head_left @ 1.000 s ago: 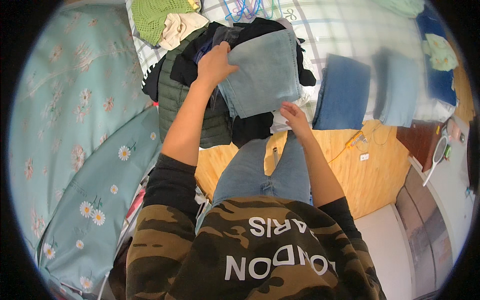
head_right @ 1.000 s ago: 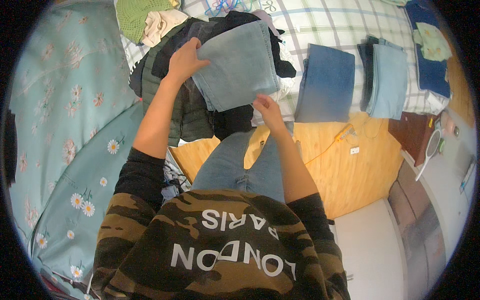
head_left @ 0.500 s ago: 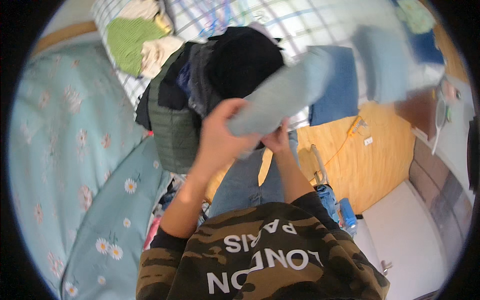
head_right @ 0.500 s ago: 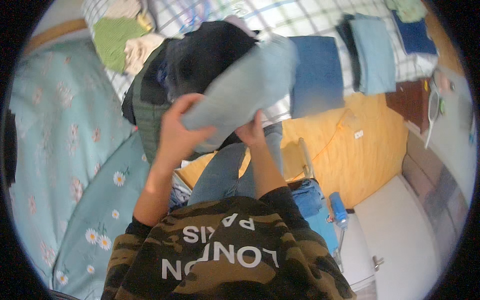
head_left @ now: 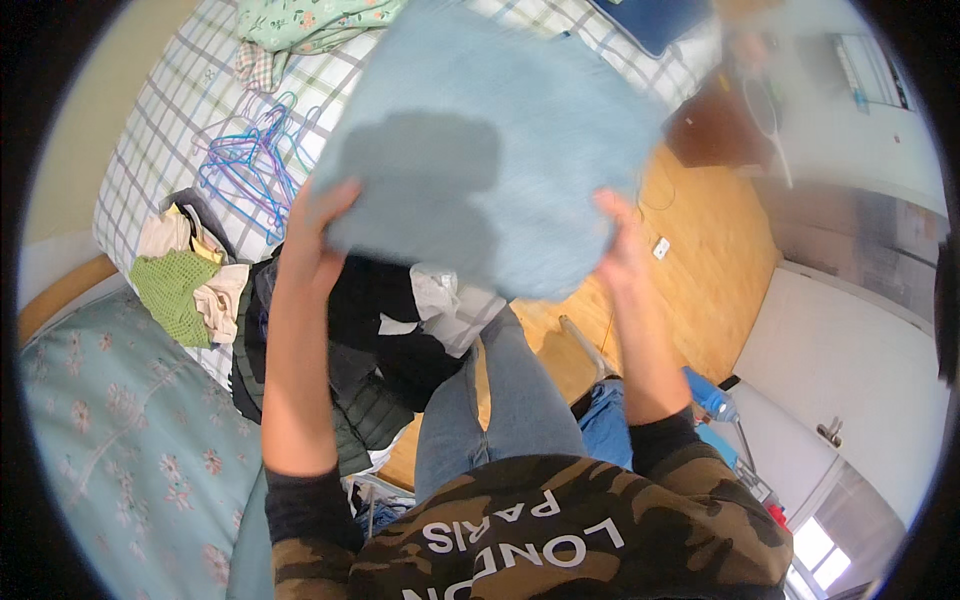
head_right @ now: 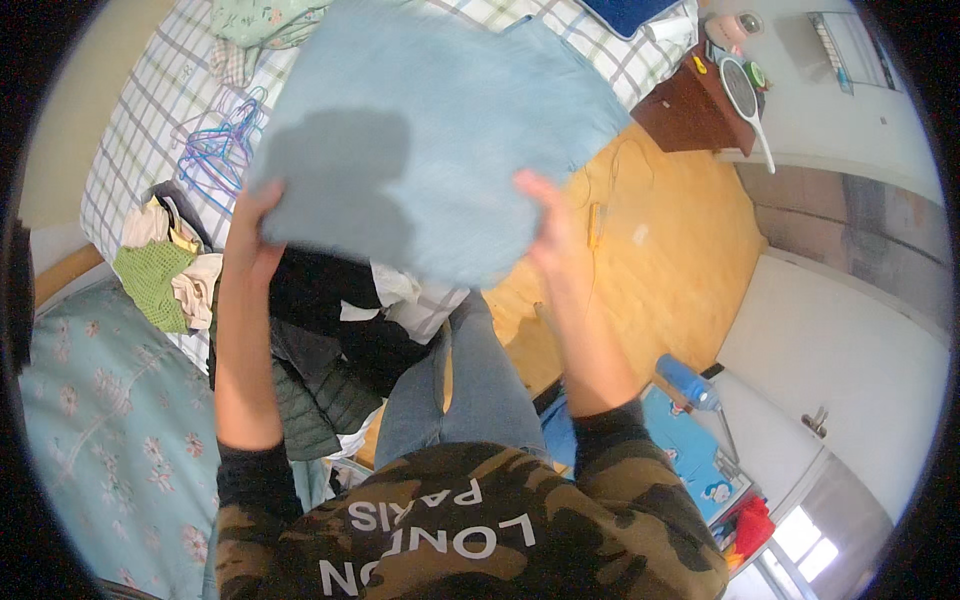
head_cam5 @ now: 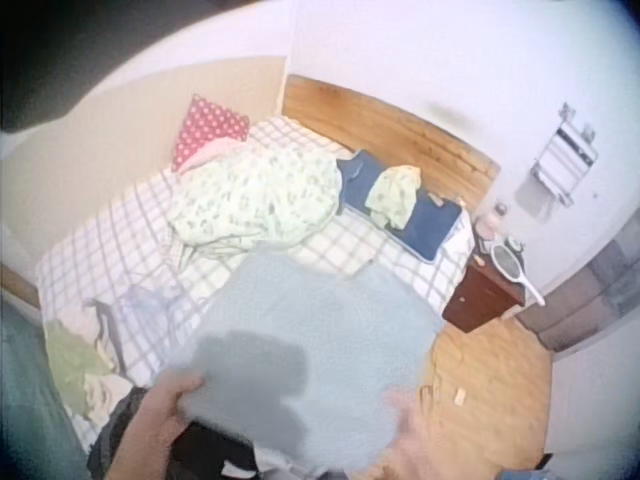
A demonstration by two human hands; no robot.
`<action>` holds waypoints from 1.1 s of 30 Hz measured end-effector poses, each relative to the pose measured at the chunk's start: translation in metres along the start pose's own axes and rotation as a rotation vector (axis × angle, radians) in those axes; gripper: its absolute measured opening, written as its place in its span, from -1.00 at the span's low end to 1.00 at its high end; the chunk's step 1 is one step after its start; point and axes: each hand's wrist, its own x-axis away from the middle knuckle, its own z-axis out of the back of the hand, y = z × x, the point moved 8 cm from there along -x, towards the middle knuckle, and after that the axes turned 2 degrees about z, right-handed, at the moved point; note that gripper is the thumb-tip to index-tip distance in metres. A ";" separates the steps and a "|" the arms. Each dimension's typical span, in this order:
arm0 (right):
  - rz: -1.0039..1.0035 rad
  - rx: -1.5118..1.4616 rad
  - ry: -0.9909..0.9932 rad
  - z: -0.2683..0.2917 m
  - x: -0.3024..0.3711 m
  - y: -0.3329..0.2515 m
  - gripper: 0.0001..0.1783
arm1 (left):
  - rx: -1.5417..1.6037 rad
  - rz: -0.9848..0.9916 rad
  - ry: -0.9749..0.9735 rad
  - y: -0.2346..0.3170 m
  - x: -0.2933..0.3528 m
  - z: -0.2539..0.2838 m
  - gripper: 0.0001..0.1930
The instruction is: The person folds various garments, including jeans, shirts, and a vest, on a bed. They pick up each item, smooth it out, fold it into a compact shape, and place it in a growing stack.
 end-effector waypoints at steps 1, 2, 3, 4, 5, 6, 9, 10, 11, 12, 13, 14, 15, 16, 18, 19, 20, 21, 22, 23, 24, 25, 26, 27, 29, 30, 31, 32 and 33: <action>0.090 -0.048 -0.072 0.001 -0.010 -0.038 -0.45 | -0.026 -0.019 -0.069 0.004 -0.034 -0.035 -0.48; 0.223 0.000 -0.054 0.012 -0.020 -0.077 -0.40 | -0.018 -0.051 -0.159 0.006 -0.064 -0.071 -0.52; 0.228 -0.046 -0.029 0.027 -0.035 -0.102 -0.40 | -0.081 -0.117 -0.203 0.006 -0.091 -0.101 -0.51; 0.248 -0.092 -0.001 0.044 -0.055 -0.122 -0.39 | -0.141 -0.117 -0.190 -0.003 -0.120 -0.123 -0.48; 0.261 -0.066 -0.065 0.059 -0.076 -0.130 -0.38 | -0.150 -0.204 -0.287 -0.008 -0.146 -0.149 -0.45; 0.283 -0.042 -0.077 0.082 -0.101 -0.136 -0.37 | -0.288 -0.161 -0.191 -0.025 -0.177 -0.156 -0.43; 0.280 0.114 0.020 0.169 -0.209 -0.121 -0.36 | -0.666 -0.114 0.135 -0.083 -0.251 -0.145 -0.41; 0.268 0.184 0.160 0.205 -0.249 -0.106 -0.36 | -0.794 -0.028 0.272 -0.108 -0.266 -0.130 -0.41; 0.271 0.449 0.123 0.227 -0.284 -0.094 -0.36 | -0.787 -0.102 0.320 -0.124 -0.269 -0.120 -0.43; 0.297 0.561 0.065 0.243 -0.315 -0.083 -0.36 | -0.775 -0.124 0.362 -0.143 -0.263 -0.104 -0.46; 0.165 0.450 0.118 0.270 -0.340 -0.070 -0.36 | -0.764 -0.104 0.403 -0.161 -0.250 -0.087 -0.48; 0.006 0.371 0.244 0.297 -0.354 -0.052 -0.37 | -0.810 -0.166 0.407 -0.171 -0.228 -0.073 -0.53; -0.085 0.228 0.233 0.309 -0.360 -0.047 -0.38 | -0.851 -0.183 0.418 -0.179 -0.200 -0.059 -0.58; 0.101 0.462 0.102 0.302 -0.360 -0.060 -0.37 | -0.865 -0.183 0.437 -0.185 -0.171 -0.046 -0.62; -0.181 0.222 -0.009 0.295 -0.340 -0.048 -0.30 | -0.903 -0.124 0.505 -0.187 -0.100 -0.018 -0.66; -0.007 0.350 -0.046 0.282 -0.333 -0.060 -0.29 | -0.879 -0.018 0.560 -0.191 -0.067 -0.004 -0.67; -0.082 0.327 -0.017 0.277 -0.317 -0.062 -0.27 | -0.859 0.009 0.595 -0.187 -0.035 0.007 -0.67; -0.140 0.286 0.078 0.273 -0.305 -0.059 -0.26 | -0.994 -0.012 0.625 -0.176 -0.006 0.015 -0.67; -0.148 0.269 0.218 0.273 -0.292 -0.061 -0.32 | -1.126 -0.041 0.636 -0.165 0.016 0.023 -0.67; -0.090 0.364 0.322 0.272 -0.278 -0.066 -0.38 | -1.236 -0.012 0.718 -0.155 0.039 0.039 -0.66; 0.013 0.453 0.468 0.272 -0.262 -0.074 -0.43 | -1.301 0.004 0.796 -0.143 0.057 0.059 -0.64; 0.086 0.544 0.370 0.254 -0.251 -0.068 -0.47 | -1.375 -0.020 0.887 -0.129 0.075 0.081 -0.62; 0.183 0.631 0.317 0.241 -0.233 -0.065 -0.50 | -1.423 0.007 0.985 -0.119 0.092 0.101 -0.59; 0.288 0.707 0.323 0.228 -0.215 -0.059 -0.53 | -1.467 -0.085 1.080 -0.105 0.102 0.120 -0.56; 0.193 0.809 0.028 0.184 -0.183 0.004 -0.56 | -1.516 -0.175 1.166 -0.088 0.108 0.159 -0.49; 0.119 0.782 -0.062 0.165 -0.162 0.039 -0.59 | -1.557 -0.240 1.145 -0.080 0.101 0.174 -0.46; 0.039 0.809 -0.197 0.140 -0.141 0.078 -0.59 | -1.584 -0.115 1.120 -0.081 0.092 0.194 -0.46; -0.011 0.893 -0.238 0.120 -0.122 0.111 -0.56 | -1.608 0.014 1.080 -0.082 0.080 0.210 -0.46; -0.080 0.903 -0.247 0.102 -0.102 0.141 -0.56 | -1.637 0.164 1.032 -0.082 0.072 0.223 -0.56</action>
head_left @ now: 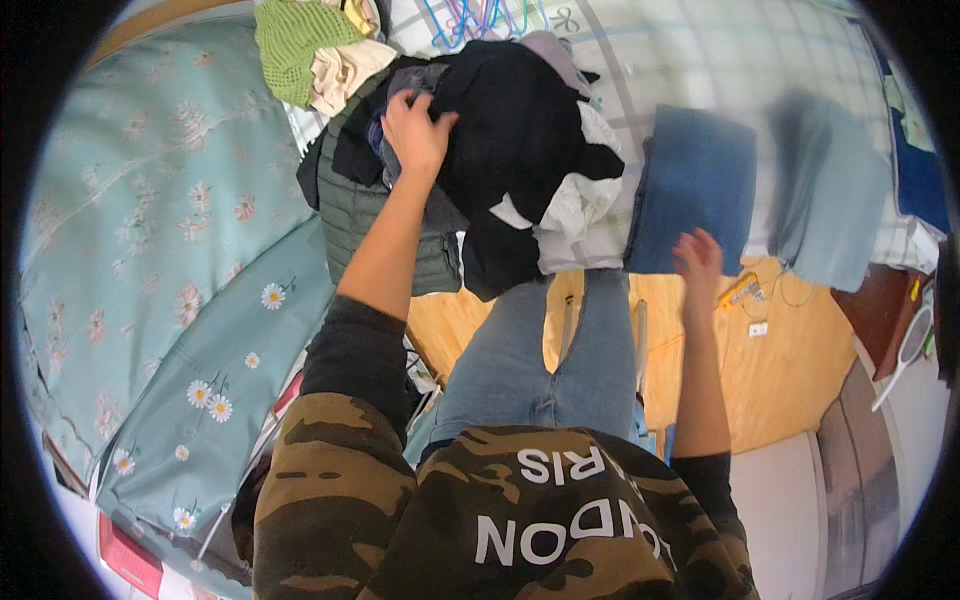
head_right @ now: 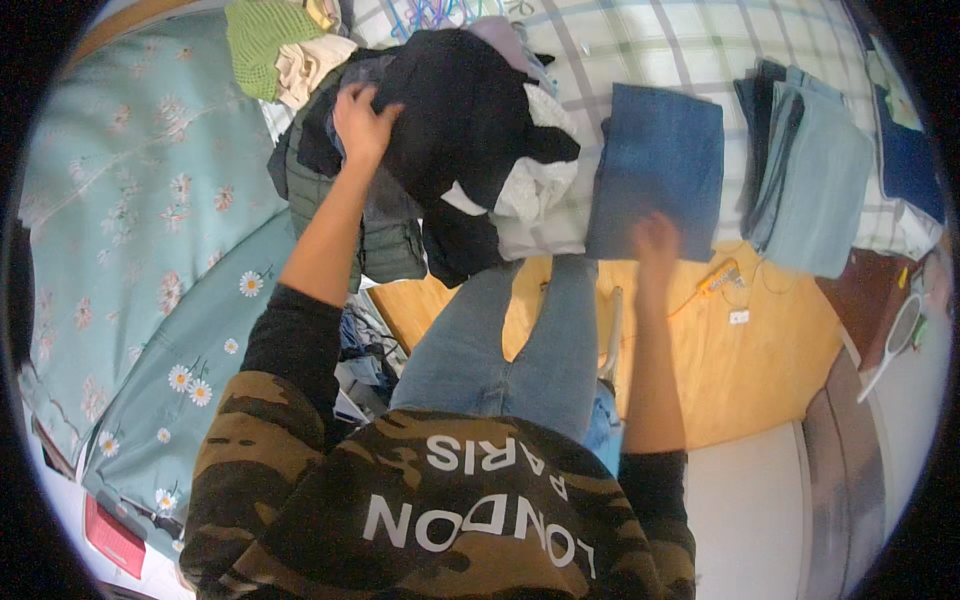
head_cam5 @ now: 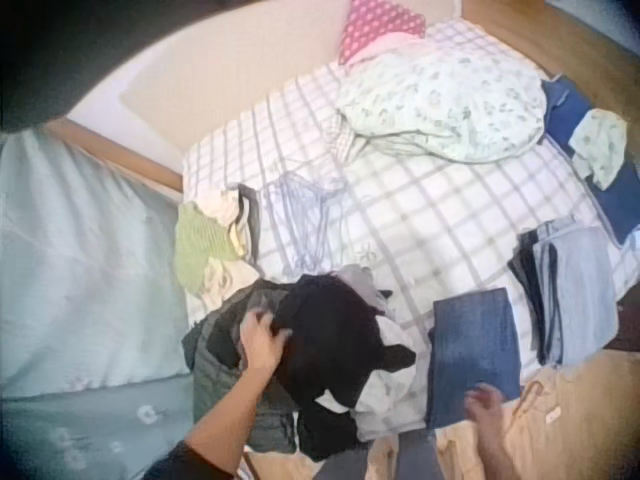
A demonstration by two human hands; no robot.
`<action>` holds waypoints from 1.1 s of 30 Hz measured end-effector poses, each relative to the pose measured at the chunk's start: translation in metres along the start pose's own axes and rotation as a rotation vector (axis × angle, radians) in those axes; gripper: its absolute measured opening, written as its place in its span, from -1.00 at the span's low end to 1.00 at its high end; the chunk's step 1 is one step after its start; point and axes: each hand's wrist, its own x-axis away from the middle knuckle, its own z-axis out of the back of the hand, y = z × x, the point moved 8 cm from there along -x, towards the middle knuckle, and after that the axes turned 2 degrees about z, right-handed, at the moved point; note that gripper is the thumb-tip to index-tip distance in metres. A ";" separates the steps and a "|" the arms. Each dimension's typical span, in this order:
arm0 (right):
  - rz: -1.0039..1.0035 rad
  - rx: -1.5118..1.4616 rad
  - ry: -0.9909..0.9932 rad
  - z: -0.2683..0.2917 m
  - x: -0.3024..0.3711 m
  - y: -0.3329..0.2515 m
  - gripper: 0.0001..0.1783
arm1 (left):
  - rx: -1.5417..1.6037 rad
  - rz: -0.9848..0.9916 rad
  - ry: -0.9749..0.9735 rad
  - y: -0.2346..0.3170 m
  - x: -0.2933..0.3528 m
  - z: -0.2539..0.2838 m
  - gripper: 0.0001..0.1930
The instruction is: The person folds various garments, including jeans, shirts, and a vest, on a bed. They pick up each item, smooth it out, fold it into a compact shape, and place it in a growing stack.
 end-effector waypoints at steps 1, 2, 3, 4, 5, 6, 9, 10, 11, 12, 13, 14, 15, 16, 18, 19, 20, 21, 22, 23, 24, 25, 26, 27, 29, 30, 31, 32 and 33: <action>0.009 -0.030 -0.089 -0.038 0.015 -0.003 -0.56 | 0.002 -0.090 0.138 0.010 -0.003 0.015 -0.69; -0.058 0.005 -0.108 -0.067 0.030 -0.001 -0.56 | 0.237 0.008 0.071 0.004 -0.003 0.020 -0.74; -0.082 0.017 -0.148 -0.095 0.044 -0.004 -0.55 | 0.453 0.126 -0.039 0.001 0.004 0.024 -0.78; -0.231 -0.150 -0.202 -0.122 0.061 0.000 -0.52 | 0.656 0.017 -0.026 0.013 0.022 0.046 -0.80; -0.344 -0.340 -0.283 -0.150 0.079 -0.001 -0.49 | 0.865 -0.109 -0.005 0.025 0.048 0.074 -0.81; -0.478 -0.488 -0.349 -0.175 0.097 -0.002 -0.42 | 0.863 -0.203 -0.012 0.036 0.086 0.102 -0.81; -0.699 -0.802 -0.481 -0.221 0.147 -0.021 -0.36 | 0.925 -0.688 -0.397 0.079 0.205 0.171 -0.74; -0.674 -0.813 -0.478 -0.223 0.161 -0.031 -0.36 | 0.985 -0.757 -0.516 0.085 0.237 0.188 -0.71; -0.621 -0.800 -0.467 -0.219 0.172 -0.042 -0.37 | 1.102 -0.842 -0.705 0.091 0.263 0.200 -0.70; -0.560 -0.778 -0.453 -0.214 0.182 -0.055 -0.38 | 1.213 -0.811 -0.860 0.088 0.277 0.209 -0.71; -0.492 -0.748 -0.439 -0.206 0.190 -0.071 -0.39 | 1.238 -0.780 -1.016 0.083 0.285 0.212 -0.72; -0.414 -0.714 -0.417 -0.200 0.195 -0.089 -0.39 | 1.181 -0.738 -0.918 0.069 0.277 0.221 -0.72; -0.330 -0.677 -0.398 -0.194 0.197 -0.110 -0.40 | 1.112 -0.700 -0.839 0.052 0.266 0.231 -0.73; -0.232 -0.638 -0.378 -0.189 0.195 -0.137 -0.41 | 1.070 -0.597 -0.611 0.026 0.241 0.248 -0.74; -0.022 -0.570 -0.339 -0.182 0.188 -0.199 -0.42 | 1.188 -0.384 -0.242 -0.022 0.191 0.285 -0.68; 0.086 -0.546 -0.335 -0.181 0.188 -0.233 -0.43 | 1.230 -0.424 -0.051 -0.038 0.174 0.314 -0.66; 0.189 -0.525 -0.339 -0.181 0.192 -0.267 -0.44 | 1.178 -0.505 0.149 -0.050 0.163 0.346 -0.65; 0.293 -0.506 -0.353 -0.182 0.200 -0.300 -0.44 | 1.061 -0.534 0.361 -0.061 0.158 0.378 -0.68; 0.393 -0.489 -0.370 -0.183 0.212 -0.330 -0.45 | 1.046 -0.563 0.473 -0.066 0.154 0.401 -0.69; 0.490 -0.467 -0.387 -0.186 0.227 -0.355 -0.46 | 1.006 -0.512 0.587 -0.075 0.147 0.422 -0.71; 0.576 -0.444 -0.405 -0.190 0.245 -0.376 -0.46 | 1.039 -0.616 0.627 -0.073 0.146 0.440 -0.72; 0.660 -0.411 -0.410 -0.194 0.264 -0.393 -0.47 | 1.026 -0.612 0.663 -0.076 0.145 0.455 -0.74; 0.731 -0.370 -0.415 -0.201 0.283 -0.404 -0.47 | 0.876 -0.565 0.732 -0.082 0.154 0.470 -0.75; 0.798 -0.322 -0.412 -0.209 0.301 -0.415 -0.48 | 0.799 -0.576 0.744 -0.085 0.168 0.480 -0.76; 0.929 -0.184 -0.381 -0.228 0.337 -0.424 -0.49 | 0.791 -1.067 0.167 -0.057 0.201 0.471 -0.82; 0.981 -0.100 -0.368 -0.239 0.352 -0.425 -0.49 | 0.599 -1.067 -0.517 -0.047 0.223 0.424 -0.73; 0.971 -0.092 -0.386 -0.250 0.362 -0.423 -0.50 | 0.562 -1.144 -0.825 -0.044 0.253 0.402 -0.61; 0.999 0.013 -0.368 -0.260 0.368 -0.423 -0.50 | 0.545 -1.106 -0.962 -0.048 0.264 0.390 -0.53; 0.975 0.051 -0.390 -0.269 0.372 -0.416 -0.51 | 0.797 -1.018 -0.738 -0.046 0.250 0.399 -0.46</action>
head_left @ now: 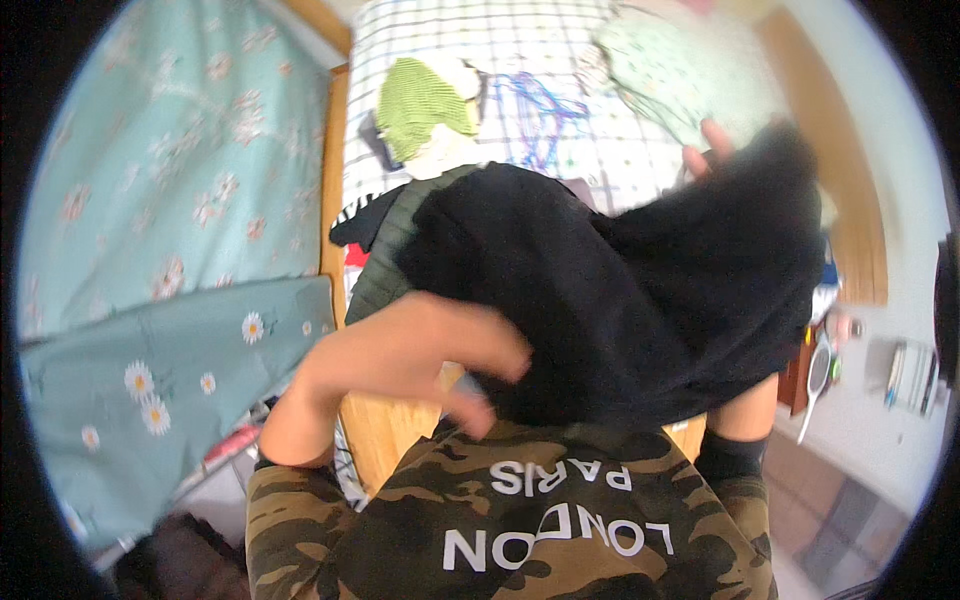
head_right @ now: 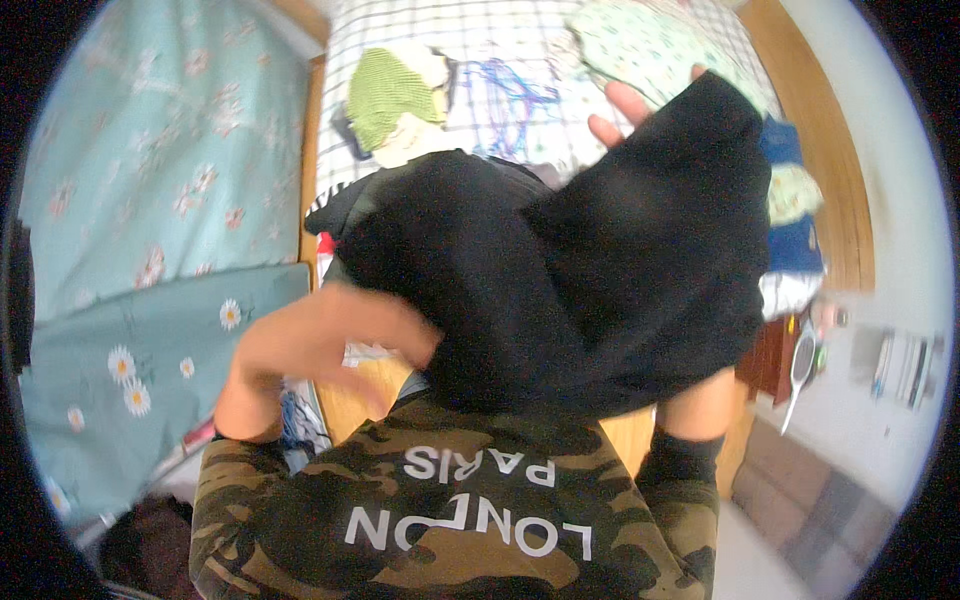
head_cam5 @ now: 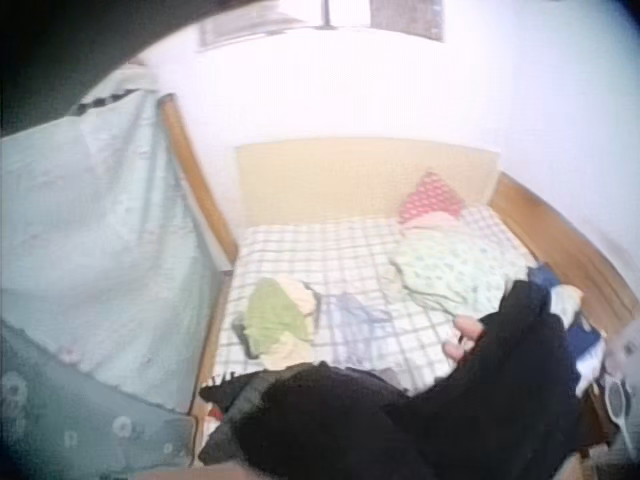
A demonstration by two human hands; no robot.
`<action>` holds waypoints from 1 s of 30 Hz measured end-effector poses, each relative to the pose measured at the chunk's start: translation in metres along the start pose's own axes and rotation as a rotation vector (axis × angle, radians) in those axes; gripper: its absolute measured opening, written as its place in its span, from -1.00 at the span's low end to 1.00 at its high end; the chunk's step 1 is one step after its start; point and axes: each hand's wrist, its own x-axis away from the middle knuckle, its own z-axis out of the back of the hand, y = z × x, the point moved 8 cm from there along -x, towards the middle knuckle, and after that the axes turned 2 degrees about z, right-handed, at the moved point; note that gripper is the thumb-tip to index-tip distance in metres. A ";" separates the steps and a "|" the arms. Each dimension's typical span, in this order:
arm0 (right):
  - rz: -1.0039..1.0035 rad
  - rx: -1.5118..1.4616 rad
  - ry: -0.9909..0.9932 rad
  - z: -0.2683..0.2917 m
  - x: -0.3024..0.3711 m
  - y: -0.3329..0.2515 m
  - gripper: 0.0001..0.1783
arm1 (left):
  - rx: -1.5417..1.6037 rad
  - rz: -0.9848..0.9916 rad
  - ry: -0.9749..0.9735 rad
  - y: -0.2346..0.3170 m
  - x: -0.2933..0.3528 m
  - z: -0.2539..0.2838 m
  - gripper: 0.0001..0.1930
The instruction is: The person folds various garments, including jeans, shirts, and a vest, on a bed. They pick up each item, smooth it out, fold it into a compact shape, and place it in a growing stack.
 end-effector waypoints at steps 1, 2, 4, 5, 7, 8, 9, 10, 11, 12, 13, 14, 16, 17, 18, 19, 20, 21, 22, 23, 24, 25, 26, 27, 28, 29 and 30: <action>-0.083 -0.077 -0.033 -0.007 -0.001 0.008 -0.57 | -0.023 -0.054 0.398 -0.003 -0.002 0.025 -0.41; -0.122 -0.196 -0.100 -0.017 -0.003 0.014 -0.62 | -0.044 -0.072 0.754 -0.010 0.004 0.044 -0.35; -0.241 -0.188 -0.184 -0.023 -0.002 0.032 -0.61 | -0.177 -0.047 0.979 -0.018 -0.007 0.050 -0.41; -0.265 -0.215 -0.269 -0.027 -0.001 0.037 -0.61 | 0.009 -0.010 0.904 -0.029 -0.022 0.046 -0.41; -0.342 -0.285 -0.431 -0.030 0.001 0.051 -0.60 | 0.290 -0.011 0.697 -0.032 -0.048 0.034 -0.47; -0.400 -0.325 -0.483 -0.031 0.001 0.061 -0.59 | 0.418 0.130 0.673 -0.040 -0.052 0.032 -0.53; -0.459 -0.368 -0.515 -0.030 -0.001 0.071 -0.59 | 0.685 -0.059 0.805 -0.033 -0.042 0.043 -0.59; -0.525 -0.408 -0.533 -0.030 -0.003 0.084 -0.58 | 0.963 -0.263 0.882 -0.028 -0.033 0.050 -0.64; -0.581 -0.459 -0.532 -0.029 -0.006 0.097 -0.58 | 0.904 -0.297 1.080 -0.030 -0.012 0.061 -0.68; -0.633 -0.513 -0.529 -0.027 -0.007 0.110 -0.57 | 0.854 -0.350 1.180 -0.031 0.009 0.071 -0.72; -0.675 -0.566 -0.525 -0.027 -0.010 0.123 -0.57 | 0.937 -0.322 1.233 -0.042 0.026 0.076 -0.73; -0.703 -0.613 -0.525 -0.027 -0.011 0.133 -0.56 | 1.011 -0.376 1.212 -0.048 0.040 0.082 -0.74; -0.726 -0.678 -0.541 -0.029 -0.022 0.147 -0.55 | 0.936 -0.310 1.358 -0.071 0.077 0.090 -0.75; -0.719 -0.691 -0.552 -0.030 -0.034 0.147 -0.54 | 0.983 -0.247 1.489 -0.085 0.098 0.090 -0.75; -0.697 -0.706 -0.561 -0.033 -0.048 0.143 -0.53 | 1.007 -0.289 1.465 -0.085 0.109 0.094 -0.74; -0.663 -0.728 -0.579 -0.037 -0.065 0.132 -0.53 | 0.999 -0.337 1.498 -0.074 0.128 0.101 -0.73; -0.621 -0.774 -0.613 -0.042 -0.082 0.118 -0.52 | 1.016 -0.413 1.474 -0.054 0.143 0.109 -0.72; -0.565 -0.856 -0.692 -0.046 -0.097 0.098 -0.51 | 1.032 -0.467 1.416 -0.030 0.154 0.117 -0.69; -0.539 -0.974 -0.749 -0.045 -0.113 0.075 -0.51 | 0.996 -0.510 1.404 -0.006 0.164 0.120 -0.67; -0.458 -1.142 -1.065 -0.056 -0.109 0.044 -0.50 | 0.890 -0.535 1.362 0.016 0.167 0.124 -0.66; -0.376 -1.274 -1.252 -0.060 -0.106 0.023 -0.49 | 0.806 -0.527 1.487 0.021 0.172 0.123 -0.66; -0.398 -1.355 -1.322 -0.071 -0.102 0.019 -0.09 | 0.799 -0.513 1.513 0.025 0.171 0.121 -0.64; -0.509 -0.989 -0.833 -0.083 -0.108 0.071 -0.15 | 0.556 -0.114 2.014 0.005 0.194 0.110 -0.48; -0.641 -0.630 -0.501 -0.083 -0.099 0.118 -0.22 | 0.583 0.157 1.824 -0.017 0.173 0.101 -0.24; -0.826 -0.655 -0.476 -0.103 -0.066 0.149 -0.31 | 0.805 0.236 1.743 -0.051 0.154 0.082 -0.07; -0.981 -0.787 -0.510 -0.116 -0.044 0.161 -0.36 | 0.982 0.136 1.610 -0.074 0.137 0.070 -0.29; -0.990 -1.057 -0.855 -0.133 -0.034 0.139 -0.32 | 1.150 0.134 1.493 -0.094 0.130 0.059 -0.34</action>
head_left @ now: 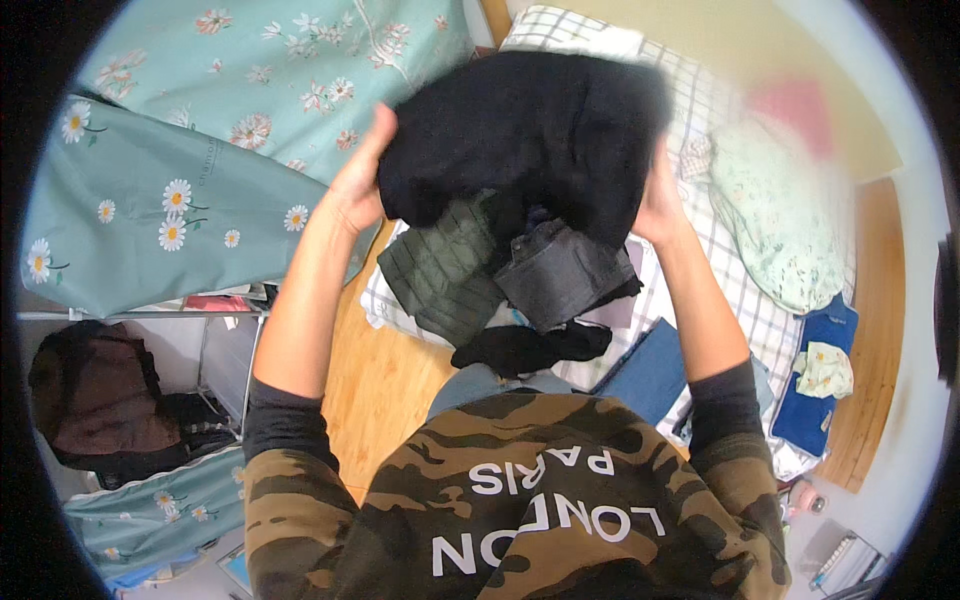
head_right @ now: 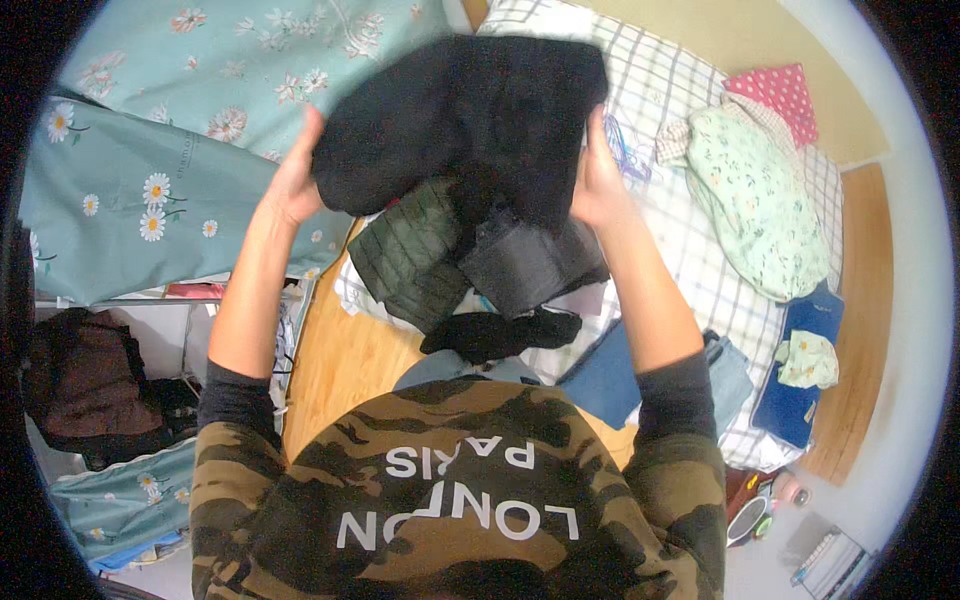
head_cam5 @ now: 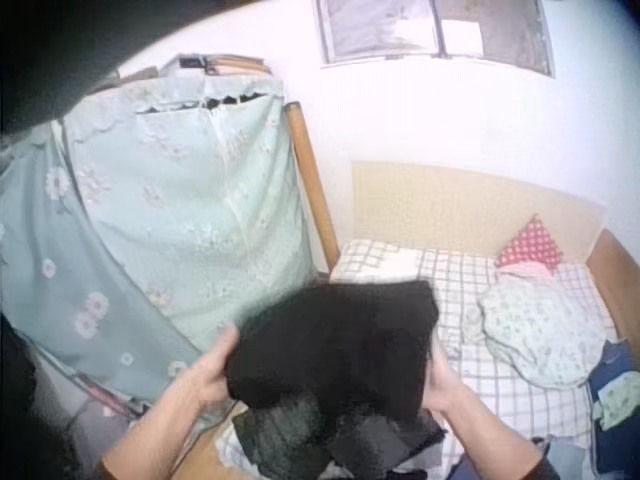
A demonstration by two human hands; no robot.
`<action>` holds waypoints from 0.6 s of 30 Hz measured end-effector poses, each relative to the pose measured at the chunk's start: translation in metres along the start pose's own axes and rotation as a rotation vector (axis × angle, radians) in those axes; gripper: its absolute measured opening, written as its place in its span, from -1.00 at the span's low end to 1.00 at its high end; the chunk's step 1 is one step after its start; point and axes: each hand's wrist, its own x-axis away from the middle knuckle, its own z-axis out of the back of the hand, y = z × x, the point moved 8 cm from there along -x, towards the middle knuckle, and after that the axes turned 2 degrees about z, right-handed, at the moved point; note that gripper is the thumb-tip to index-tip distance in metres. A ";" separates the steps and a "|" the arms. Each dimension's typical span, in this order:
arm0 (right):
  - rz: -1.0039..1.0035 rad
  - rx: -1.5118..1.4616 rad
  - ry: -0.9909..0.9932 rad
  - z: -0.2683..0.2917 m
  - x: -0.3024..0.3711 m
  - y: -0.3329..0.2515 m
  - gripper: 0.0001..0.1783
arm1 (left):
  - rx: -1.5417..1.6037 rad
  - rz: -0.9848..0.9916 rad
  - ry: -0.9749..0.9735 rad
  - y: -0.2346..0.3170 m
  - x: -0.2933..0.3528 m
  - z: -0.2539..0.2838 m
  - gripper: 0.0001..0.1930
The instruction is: The person folds various garments, including jeans, shirts, and a vest, on a bed. They pick up each item, smooth it out, fold it into a compact shape, and place it in a growing stack.
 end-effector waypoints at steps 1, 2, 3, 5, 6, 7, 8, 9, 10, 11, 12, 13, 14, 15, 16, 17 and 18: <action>0.080 0.113 0.147 0.015 -0.001 -0.010 -0.35 | -0.085 -0.082 -0.031 0.010 -0.003 0.010 -0.45; 0.169 0.211 0.250 0.023 0.009 -0.022 -0.38 | -0.172 -0.103 -0.032 0.016 -0.003 0.024 -0.56; 0.220 0.355 0.373 0.028 0.016 -0.049 -0.55 | -0.123 -0.099 -0.006 0.029 -0.002 0.039 -0.61; 0.221 0.461 0.300 0.008 0.039 -0.076 -0.72 | -0.054 -0.145 -0.174 0.058 0.004 0.043 -0.66; 0.281 0.520 0.185 -0.006 0.046 -0.088 -0.75 | -0.082 -0.204 -0.159 0.072 0.006 0.048 -0.67; 0.295 0.560 0.224 -0.006 0.054 -0.095 -0.77 | -0.071 -0.228 -0.094 0.081 0.005 0.054 -0.68; 0.338 0.603 0.202 -0.013 0.060 -0.098 -0.78 | -0.059 -0.271 -0.177 0.089 0.004 0.045 -0.69; 0.380 0.645 0.182 -0.020 0.063 -0.098 -0.79 | -0.058 -0.282 -0.151 0.092 0.001 0.042 -0.70; 0.402 0.581 0.221 -0.021 0.068 -0.093 -0.79 | -0.086 -0.261 -0.052 0.090 -0.004 0.043 -0.69; 0.430 0.519 0.257 -0.024 0.069 -0.089 -0.78 | -0.118 -0.277 -0.034 0.094 -0.008 0.036 -0.69; 0.454 0.473 0.246 -0.031 0.066 -0.083 -0.77 | -0.153 -0.268 -0.007 0.094 -0.010 0.031 -0.69; 0.524 0.455 0.272 -0.040 0.069 -0.082 -0.66 | -0.097 -0.224 -0.094 0.095 -0.008 0.020 -0.67; 0.592 0.418 0.142 -0.062 0.078 -0.086 -0.57 | -0.011 -0.334 -0.216 0.107 -0.001 0.007 -0.67; 0.670 0.408 0.047 -0.087 0.101 -0.087 -0.48 | 0.066 -0.400 -0.270 0.116 0.011 0.005 -0.67; 0.725 0.387 -0.133 -0.113 0.117 -0.081 -0.40 | 0.166 -0.489 -0.243 0.126 0.021 0.010 -0.67; 0.723 0.382 -0.088 -0.116 0.121 -0.063 -0.22 | 0.151 -0.517 -0.478 0.120 0.044 -0.001 -0.65; 0.678 0.440 0.097 -0.107 0.113 -0.054 -0.09 | 0.043 -0.511 -0.496 0.107 0.048 -0.003 -0.60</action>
